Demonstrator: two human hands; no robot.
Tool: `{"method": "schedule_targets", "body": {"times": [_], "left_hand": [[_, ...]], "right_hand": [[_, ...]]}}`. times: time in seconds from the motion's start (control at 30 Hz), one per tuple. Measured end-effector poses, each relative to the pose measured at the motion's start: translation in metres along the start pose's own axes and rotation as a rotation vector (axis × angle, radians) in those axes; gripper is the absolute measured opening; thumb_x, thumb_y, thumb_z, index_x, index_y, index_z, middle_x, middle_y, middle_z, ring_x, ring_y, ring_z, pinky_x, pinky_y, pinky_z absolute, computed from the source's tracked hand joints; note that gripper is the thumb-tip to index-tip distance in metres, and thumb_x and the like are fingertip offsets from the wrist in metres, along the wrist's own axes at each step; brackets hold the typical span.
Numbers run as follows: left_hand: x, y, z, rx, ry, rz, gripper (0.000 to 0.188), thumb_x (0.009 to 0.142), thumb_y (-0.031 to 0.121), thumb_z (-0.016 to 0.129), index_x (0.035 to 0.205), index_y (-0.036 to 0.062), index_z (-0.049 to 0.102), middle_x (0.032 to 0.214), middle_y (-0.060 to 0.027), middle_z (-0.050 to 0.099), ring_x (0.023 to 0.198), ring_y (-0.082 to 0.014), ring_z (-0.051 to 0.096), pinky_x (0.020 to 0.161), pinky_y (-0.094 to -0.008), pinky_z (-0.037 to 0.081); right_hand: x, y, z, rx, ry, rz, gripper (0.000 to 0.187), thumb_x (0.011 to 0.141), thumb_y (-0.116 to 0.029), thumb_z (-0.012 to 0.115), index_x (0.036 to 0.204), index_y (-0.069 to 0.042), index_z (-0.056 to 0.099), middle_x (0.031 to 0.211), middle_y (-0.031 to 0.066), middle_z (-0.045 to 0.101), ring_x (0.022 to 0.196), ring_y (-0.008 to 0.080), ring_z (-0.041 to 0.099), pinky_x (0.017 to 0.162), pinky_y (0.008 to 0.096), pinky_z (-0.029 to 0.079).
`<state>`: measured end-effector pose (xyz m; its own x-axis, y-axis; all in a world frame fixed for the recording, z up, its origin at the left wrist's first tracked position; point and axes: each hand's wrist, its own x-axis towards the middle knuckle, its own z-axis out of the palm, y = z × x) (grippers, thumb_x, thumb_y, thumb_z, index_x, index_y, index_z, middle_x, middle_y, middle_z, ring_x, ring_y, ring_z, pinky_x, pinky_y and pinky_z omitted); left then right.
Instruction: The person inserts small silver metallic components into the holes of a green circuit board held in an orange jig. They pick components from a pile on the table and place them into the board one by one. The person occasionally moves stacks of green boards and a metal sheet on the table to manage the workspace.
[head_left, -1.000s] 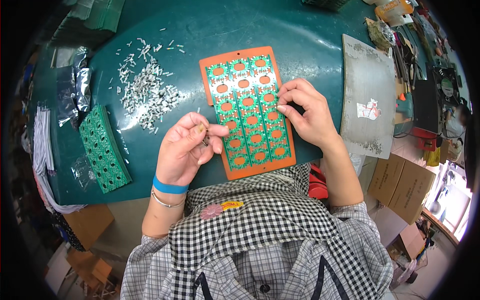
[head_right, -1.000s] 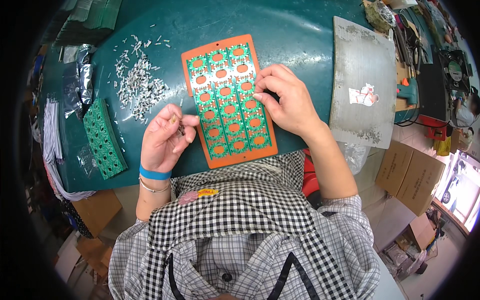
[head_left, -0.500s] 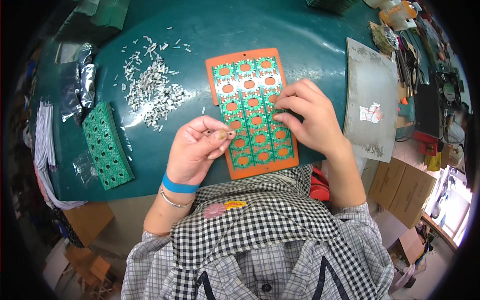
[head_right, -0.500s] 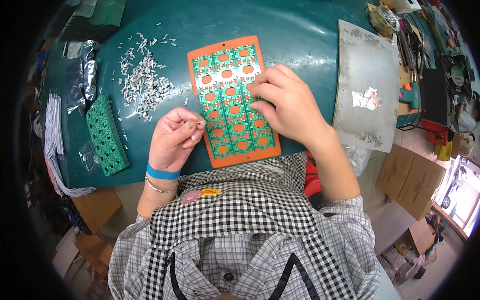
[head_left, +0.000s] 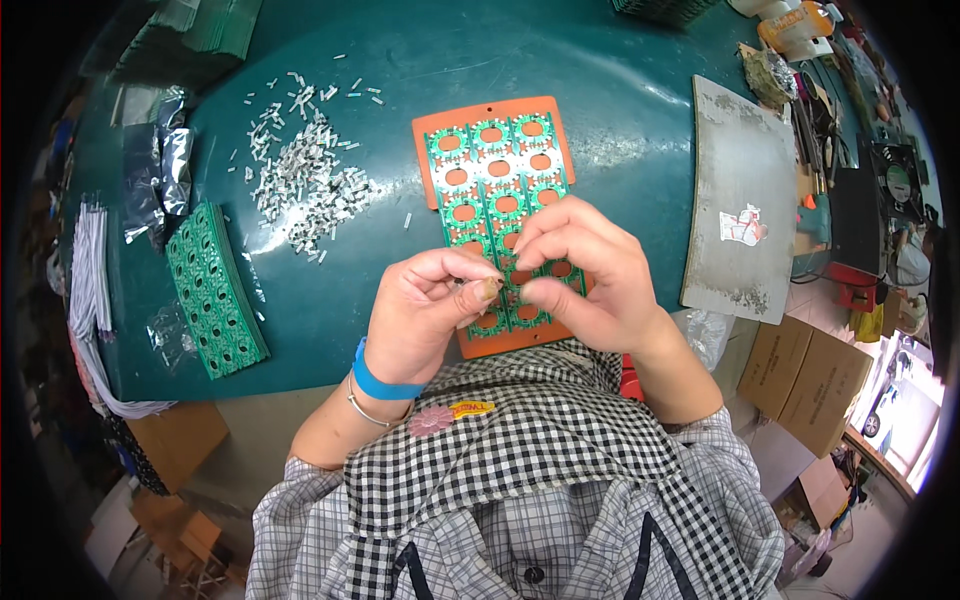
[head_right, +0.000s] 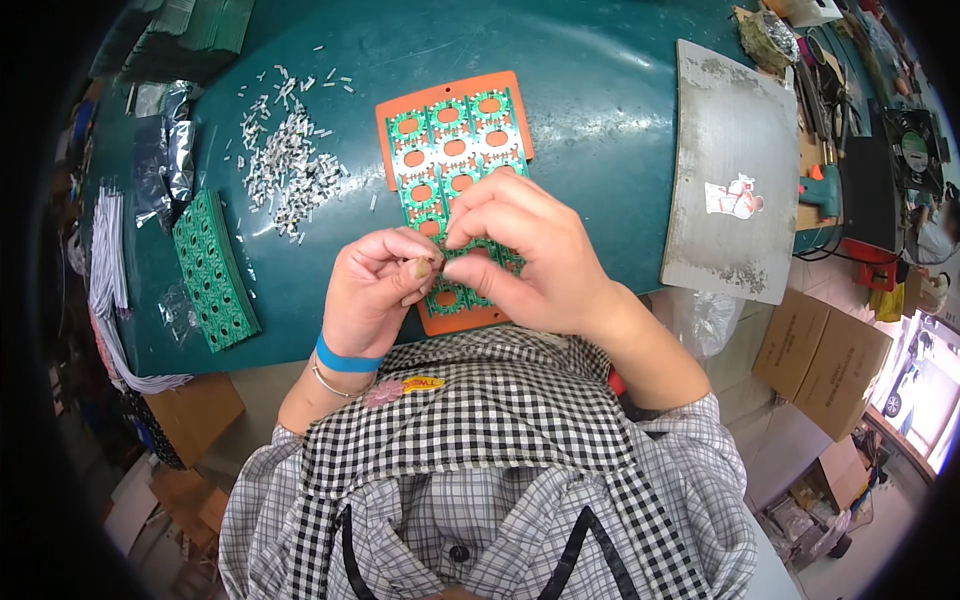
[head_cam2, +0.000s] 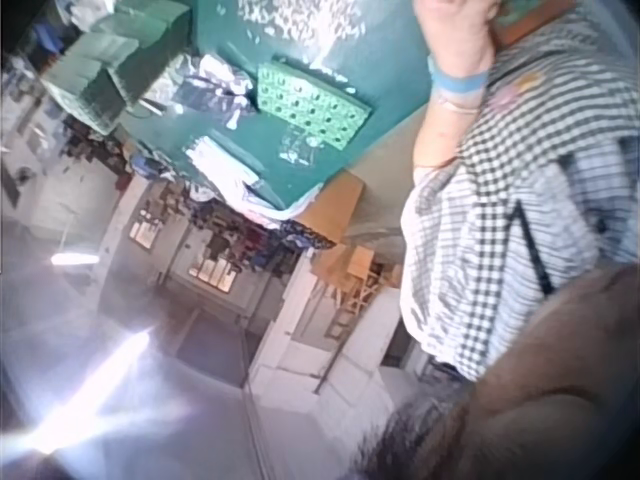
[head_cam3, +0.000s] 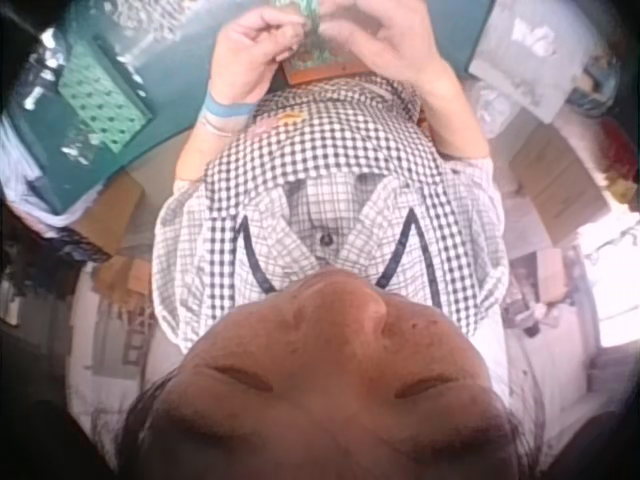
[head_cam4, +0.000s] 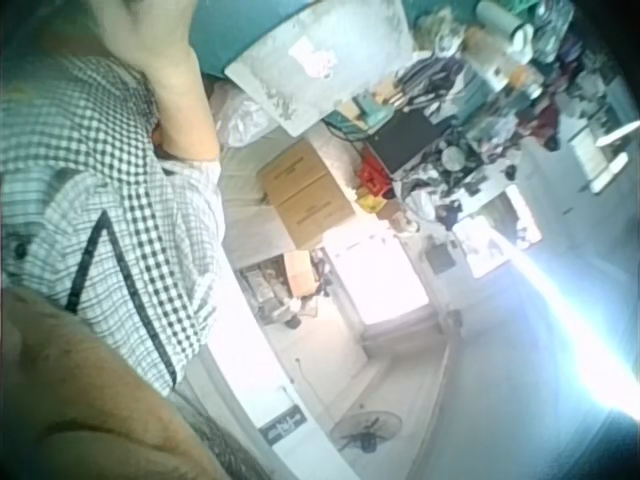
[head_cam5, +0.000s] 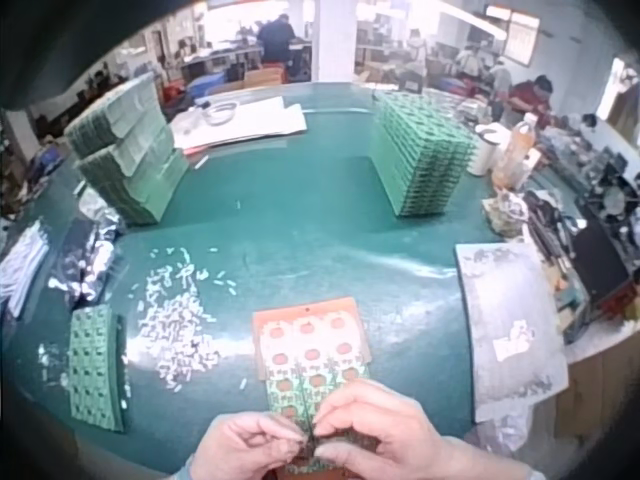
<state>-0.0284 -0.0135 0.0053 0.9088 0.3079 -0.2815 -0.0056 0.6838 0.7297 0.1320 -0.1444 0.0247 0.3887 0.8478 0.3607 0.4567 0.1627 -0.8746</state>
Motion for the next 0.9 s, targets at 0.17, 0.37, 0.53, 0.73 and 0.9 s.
{"method": "schedule_targets", "body": {"times": [0.17, 0.37, 0.53, 0.73, 0.9], "left_hand": [[-0.001, -0.002, 0.001, 0.083, -0.013, -0.076, 0.017, 0.092, 0.003, 0.066, 0.108, -0.0014, 0.068, 0.091, -0.0048, 0.066, 0.074, -0.0076, 0.056, 0.062, -0.0204, 0.044], [0.002, 0.016, -0.004, -0.156, 0.071, -0.020, 0.034, 0.096, 0.004, 0.058, 0.128, -0.0034, 0.055, 0.123, -0.0176, 0.063, 0.105, -0.0214, 0.064, 0.078, -0.0259, 0.054], [0.001, 0.026, -0.037, -0.304, 0.064, 0.032, 0.037, 0.099, -0.001, 0.049, 0.135, -0.0063, 0.046, 0.142, -0.0259, 0.047, 0.129, -0.0341, 0.052, 0.100, -0.0351, 0.055], [0.002, 0.029, -0.031, -0.334, 0.121, 0.021, 0.039, 0.098, -0.004, 0.046, 0.137, -0.0087, 0.042, 0.146, -0.0282, 0.040, 0.133, -0.0371, 0.047, 0.106, -0.0373, 0.051], [0.000, 0.026, -0.036, -0.292, 0.079, 0.045, 0.038, 0.099, -0.002, 0.048, 0.136, -0.0086, 0.043, 0.145, -0.0284, 0.041, 0.133, -0.0372, 0.047, 0.108, -0.0379, 0.049]], "right_hand": [[-0.004, 0.004, 0.001, -0.017, -0.072, -0.072, 0.010, 0.080, 0.000, 0.070, 0.086, -0.003, 0.062, 0.094, 0.0085, 0.062, 0.085, 0.0224, 0.062, 0.074, 0.0315, 0.051], [-0.012, 0.020, -0.029, -0.119, -0.048, 0.107, 0.009, 0.081, 0.001, 0.066, 0.083, -0.003, 0.058, 0.095, 0.0090, 0.060, 0.088, 0.0237, 0.060, 0.078, 0.0340, 0.049], [-0.023, 0.028, -0.039, -0.289, -0.091, 0.113, 0.012, 0.077, 0.002, 0.067, 0.081, -0.003, 0.057, 0.095, 0.0080, 0.059, 0.091, 0.0267, 0.057, 0.078, 0.0356, 0.048], [-0.024, 0.033, -0.039, -0.337, -0.129, 0.066, 0.012, 0.076, 0.002, 0.067, 0.081, -0.002, 0.056, 0.096, 0.0087, 0.058, 0.092, 0.0276, 0.056, 0.078, 0.0364, 0.047], [-0.023, 0.033, -0.041, -0.334, -0.143, 0.051, 0.013, 0.076, 0.002, 0.068, 0.081, -0.002, 0.057, 0.096, 0.0088, 0.057, 0.092, 0.0278, 0.056, 0.078, 0.0371, 0.047]]}}
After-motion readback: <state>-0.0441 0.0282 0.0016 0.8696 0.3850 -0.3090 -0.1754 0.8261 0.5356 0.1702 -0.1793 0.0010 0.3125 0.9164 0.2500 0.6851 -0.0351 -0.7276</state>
